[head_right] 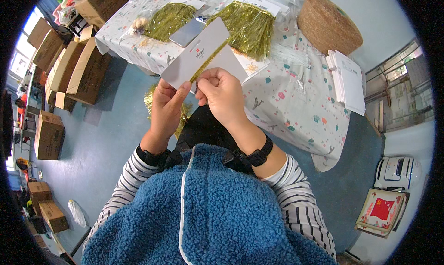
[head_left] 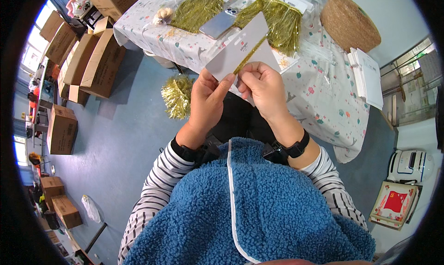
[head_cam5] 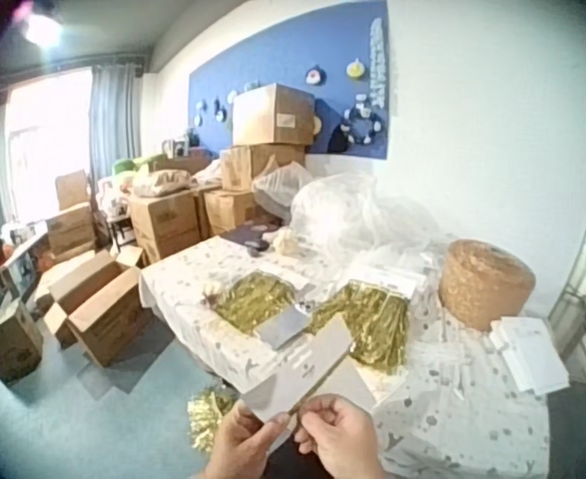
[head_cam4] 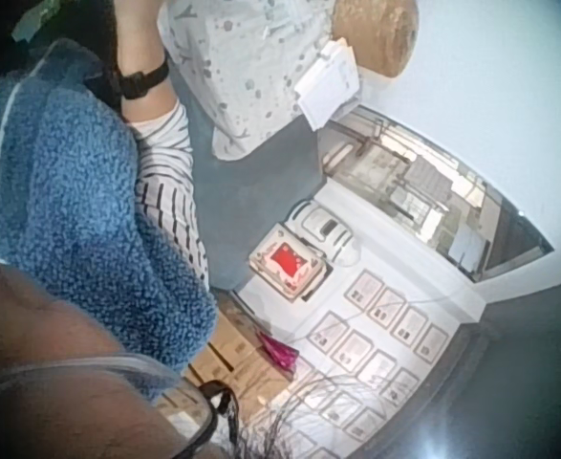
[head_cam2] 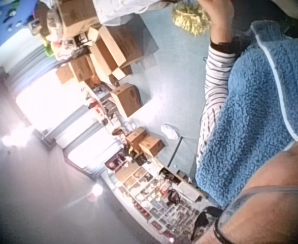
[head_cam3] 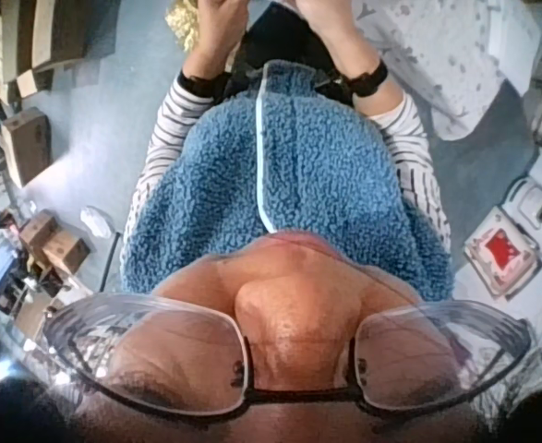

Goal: The person repeatedly packages gold tinsel garland into white cardboard headers. They align the tinsel, fold the header over it, and secure it with a twist tie. The person handles multiple tinsel bundles and headers, placing finished units on a nearby table.

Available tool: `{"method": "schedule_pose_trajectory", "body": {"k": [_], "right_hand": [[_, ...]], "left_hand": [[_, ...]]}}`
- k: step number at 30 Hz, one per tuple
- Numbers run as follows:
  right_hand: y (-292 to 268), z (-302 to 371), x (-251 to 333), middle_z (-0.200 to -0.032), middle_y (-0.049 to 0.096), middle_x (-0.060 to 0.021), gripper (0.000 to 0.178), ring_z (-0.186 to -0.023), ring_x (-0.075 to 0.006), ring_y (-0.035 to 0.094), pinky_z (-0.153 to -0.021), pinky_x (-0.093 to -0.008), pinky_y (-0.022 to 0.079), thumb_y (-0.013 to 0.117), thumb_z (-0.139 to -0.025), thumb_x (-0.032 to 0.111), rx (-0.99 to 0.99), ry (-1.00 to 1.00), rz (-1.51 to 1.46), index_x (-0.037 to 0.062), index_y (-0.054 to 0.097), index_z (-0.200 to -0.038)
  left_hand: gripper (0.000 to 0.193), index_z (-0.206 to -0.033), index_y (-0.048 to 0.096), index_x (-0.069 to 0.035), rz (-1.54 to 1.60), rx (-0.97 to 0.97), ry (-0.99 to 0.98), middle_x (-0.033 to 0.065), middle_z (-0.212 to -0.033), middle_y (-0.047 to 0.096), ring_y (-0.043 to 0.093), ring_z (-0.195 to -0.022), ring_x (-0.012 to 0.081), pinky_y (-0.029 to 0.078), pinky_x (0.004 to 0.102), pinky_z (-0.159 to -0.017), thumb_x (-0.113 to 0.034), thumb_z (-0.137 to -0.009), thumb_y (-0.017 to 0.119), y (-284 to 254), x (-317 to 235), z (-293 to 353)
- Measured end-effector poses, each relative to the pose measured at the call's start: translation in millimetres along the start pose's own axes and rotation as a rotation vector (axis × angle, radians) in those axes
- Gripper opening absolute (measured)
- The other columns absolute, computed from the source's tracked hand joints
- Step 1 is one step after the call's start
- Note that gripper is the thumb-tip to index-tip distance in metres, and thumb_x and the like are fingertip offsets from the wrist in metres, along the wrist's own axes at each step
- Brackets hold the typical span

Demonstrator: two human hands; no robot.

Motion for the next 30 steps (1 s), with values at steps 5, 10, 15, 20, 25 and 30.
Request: {"method": "schedule_pose_trajectory", "body": {"k": [5,10,15,20,25,30], "right_hand": [[3,2,2,-0.071,0.064,-0.0075,0.009,-0.054,-0.0102,0.056,-0.049,-0.0225,0.046,0.056,-0.094,0.002,-0.018,-0.048,0.068,-0.0039,0.057,-0.101],[3,2,2,-0.068,0.064,-0.0077,0.014,-0.052,-0.0102,0.057,-0.047,-0.0235,0.048,0.059,-0.094,0.007,-0.024,-0.075,0.085,-0.0058,0.056,-0.100],[4,1,0,-0.066,0.064,-0.0070,0.014,-0.050,-0.0098,0.056,-0.046,-0.0229,0.046,0.058,-0.096,0.008,-0.006,-0.078,0.095,-0.0046,0.054,-0.101],[6,0,1,-0.066,0.063,-0.0073,0.012,-0.049,-0.0100,0.055,-0.045,-0.0227,0.045,0.057,-0.098,0.007,-0.031,-0.102,0.142,-0.0034,0.054,-0.102],[6,-1,-2,-0.068,0.062,-0.0072,0.008,-0.052,-0.0106,0.055,-0.046,-0.0229,0.044,0.055,-0.100,0.006,-0.046,-0.141,0.159,-0.0022,0.053,-0.101],[-4,-1,11,-0.078,0.062,-0.0021,0.017,-0.065,-0.0050,0.053,-0.061,-0.0189,0.045,0.068,-0.095,0.003,-0.130,-0.386,0.411,0.0038,0.054,-0.105]], "left_hand": [[0.025,-0.123,0.055,0.002,-0.042,-0.001,0.039,0.0059,-0.113,0.067,0.062,-0.100,0.0096,0.051,0.0268,-0.089,-0.002,-0.099,0.063,3,-3,0],[0.025,-0.122,0.055,0.002,-0.081,-0.029,0.042,0.0046,-0.108,0.067,0.062,-0.093,0.0080,0.051,0.0247,-0.081,-0.001,-0.098,0.063,5,-3,-1],[0.025,-0.118,0.055,0.000,-0.190,-0.105,0.091,0.0050,-0.103,0.069,0.062,-0.088,0.0067,0.050,0.0232,-0.076,0.001,-0.095,0.066,2,-6,-4],[0.026,-0.112,0.054,-0.001,-0.228,-0.133,0.130,0.0054,-0.098,0.069,0.063,-0.083,0.0059,0.050,0.0218,-0.071,0.004,-0.092,0.069,1,-8,-3],[0.032,-0.114,0.052,-0.002,-0.211,-0.151,0.111,0.0051,-0.097,0.069,0.063,-0.082,0.0061,0.049,0.0199,-0.067,0.004,-0.089,0.072,4,-6,-6],[0.040,-0.121,0.050,0.000,-0.117,-0.142,0.017,0.0072,-0.103,0.070,0.066,-0.089,0.0099,0.053,0.0225,-0.074,0.006,-0.088,0.072,-2,-12,-8]]}}
Point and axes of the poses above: each hand's wrist, its own z-axis away from the middle knuckle, its own y-axis out of the palm, x = y × z, the point moved 4 cm from there along -z, towards the middle knuckle
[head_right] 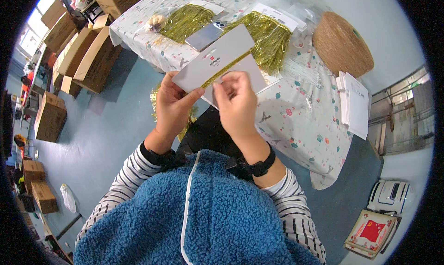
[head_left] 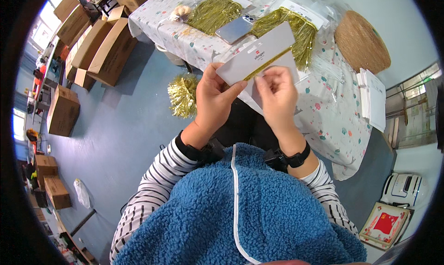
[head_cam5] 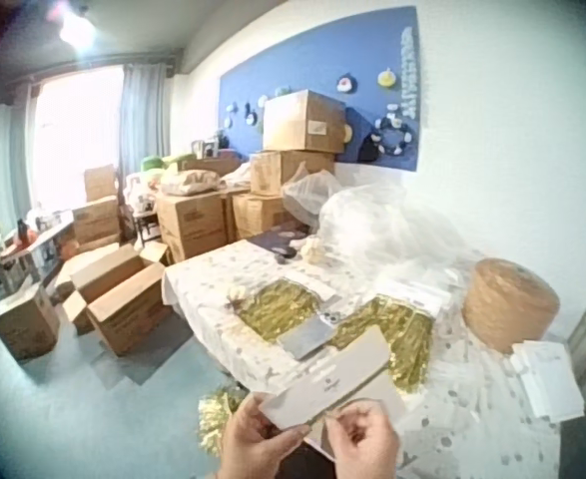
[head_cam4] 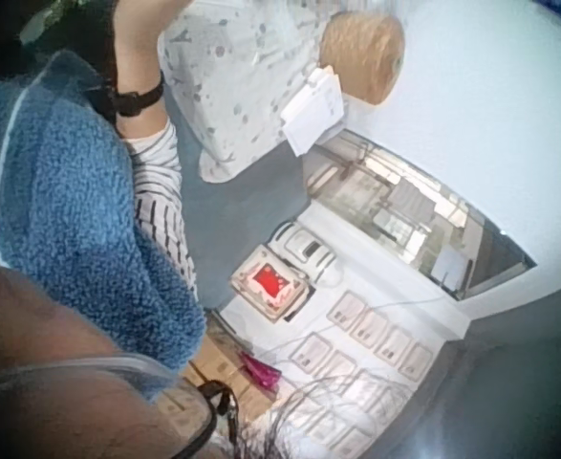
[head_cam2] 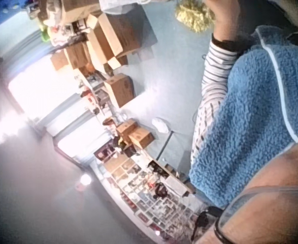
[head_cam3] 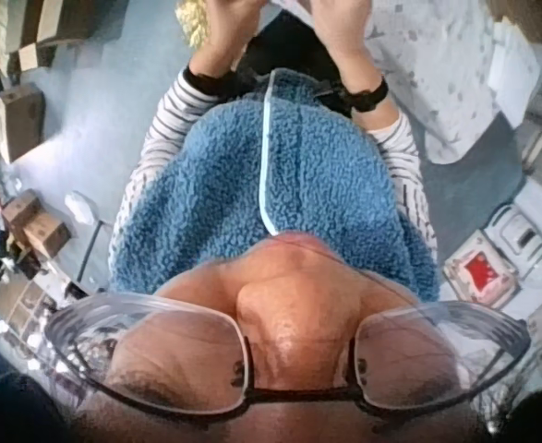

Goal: The person repeatedly packages gold tinsel garland into white cardboard headers. They align the tinsel, fold the header over it, and secure it with a twist tie. The person handles multiple tinsel bundles and headers, placing finished units on a nearby table.

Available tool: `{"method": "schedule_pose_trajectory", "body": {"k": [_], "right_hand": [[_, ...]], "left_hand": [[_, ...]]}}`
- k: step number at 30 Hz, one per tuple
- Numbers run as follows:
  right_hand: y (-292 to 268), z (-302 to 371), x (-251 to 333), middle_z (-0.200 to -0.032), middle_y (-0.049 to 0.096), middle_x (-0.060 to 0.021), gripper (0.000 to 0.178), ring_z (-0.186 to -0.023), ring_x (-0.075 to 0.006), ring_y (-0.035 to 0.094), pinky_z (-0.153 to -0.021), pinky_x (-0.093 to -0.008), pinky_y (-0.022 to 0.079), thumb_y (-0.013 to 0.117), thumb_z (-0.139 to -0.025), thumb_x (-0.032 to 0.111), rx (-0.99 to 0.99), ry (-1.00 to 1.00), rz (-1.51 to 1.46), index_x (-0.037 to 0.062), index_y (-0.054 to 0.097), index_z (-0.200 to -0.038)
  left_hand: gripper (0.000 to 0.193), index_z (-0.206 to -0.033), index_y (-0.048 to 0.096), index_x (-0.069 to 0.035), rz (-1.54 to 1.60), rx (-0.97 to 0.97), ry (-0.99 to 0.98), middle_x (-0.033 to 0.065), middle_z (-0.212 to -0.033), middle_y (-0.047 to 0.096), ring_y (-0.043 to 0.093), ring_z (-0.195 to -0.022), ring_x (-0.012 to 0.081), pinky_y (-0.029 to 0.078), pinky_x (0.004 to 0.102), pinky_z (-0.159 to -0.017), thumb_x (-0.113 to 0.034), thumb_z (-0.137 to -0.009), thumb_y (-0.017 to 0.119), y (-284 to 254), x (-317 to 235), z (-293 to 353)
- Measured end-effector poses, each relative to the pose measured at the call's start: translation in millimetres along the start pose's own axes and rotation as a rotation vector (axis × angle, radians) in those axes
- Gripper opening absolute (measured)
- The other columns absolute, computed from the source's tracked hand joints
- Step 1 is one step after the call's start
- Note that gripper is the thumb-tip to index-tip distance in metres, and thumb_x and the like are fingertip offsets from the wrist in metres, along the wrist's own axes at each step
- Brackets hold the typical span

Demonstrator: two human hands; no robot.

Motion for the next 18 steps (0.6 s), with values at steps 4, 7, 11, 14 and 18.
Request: {"method": "schedule_pose_trajectory", "body": {"k": [4,7,11,14,18], "right_hand": [[-45,-5,31,-0.116,0.060,-0.0078,0.042,-0.105,-0.0235,0.057,-0.086,-0.0337,0.045,0.081,-0.081,0.011,-0.251,-0.618,0.482,0.0055,0.059,-0.116],[-68,-16,33,-0.117,0.060,-0.0100,0.049,-0.110,-0.0246,0.058,-0.089,-0.0353,0.046,0.084,-0.080,0.017,-0.291,-0.511,0.471,0.0049,0.058,-0.120],[-67,-18,5,-0.116,0.069,-0.0113,0.042,-0.105,-0.0173,0.063,-0.096,-0.0317,0.047,0.080,-0.086,0.013,0.229,0.382,-0.343,-0.0021,0.063,-0.122],[-58,-5,0,-0.114,0.071,-0.0120,0.036,-0.105,-0.0177,0.065,-0.097,-0.0309,0.048,0.077,-0.087,0.002,0.237,0.387,-0.461,-0.0056,0.065,-0.120],[-52,1,-10,-0.122,0.067,-0.0140,0.047,-0.112,-0.0221,0.063,-0.101,-0.0346,0.047,0.076,-0.087,0.001,0.242,0.390,-0.465,-0.0079,0.059,-0.129]], "left_hand": [[0.047,-0.128,0.048,0.001,0.050,0.085,-0.073,0.0110,-0.113,0.069,0.067,-0.100,0.0149,0.055,0.0268,-0.083,0.007,-0.087,0.072,-8,-12,-3],[0.050,-0.129,0.048,0.002,-0.033,0.172,-0.154,0.0135,-0.115,0.068,0.068,-0.102,0.0165,0.055,0.0280,-0.085,0.008,-0.086,0.072,-12,-21,-3],[0.050,-0.128,0.047,0.003,-0.006,0.227,-0.229,0.0156,-0.112,0.069,0.068,-0.101,0.0175,0.055,0.0282,-0.086,0.008,-0.085,0.072,-8,-25,2],[0.050,-0.127,0.045,0.005,-0.007,0.248,-0.261,0.0167,-0.108,0.070,0.069,-0.099,0.0181,0.055,0.0283,-0.086,0.008,-0.084,0.072,-4,-22,4],[0.049,-0.124,0.044,0.005,-0.024,0.208,-0.249,0.0186,-0.106,0.071,0.070,-0.095,0.0187,0.056,0.0287,-0.084,0.009,-0.083,0.072,-7,-20,5]]}}
Point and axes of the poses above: each hand's wrist, its own z-axis away from the middle knuckle, its own y-axis out of the palm, x = y × z, the point moved 4 cm from there along -z, towards the middle knuckle
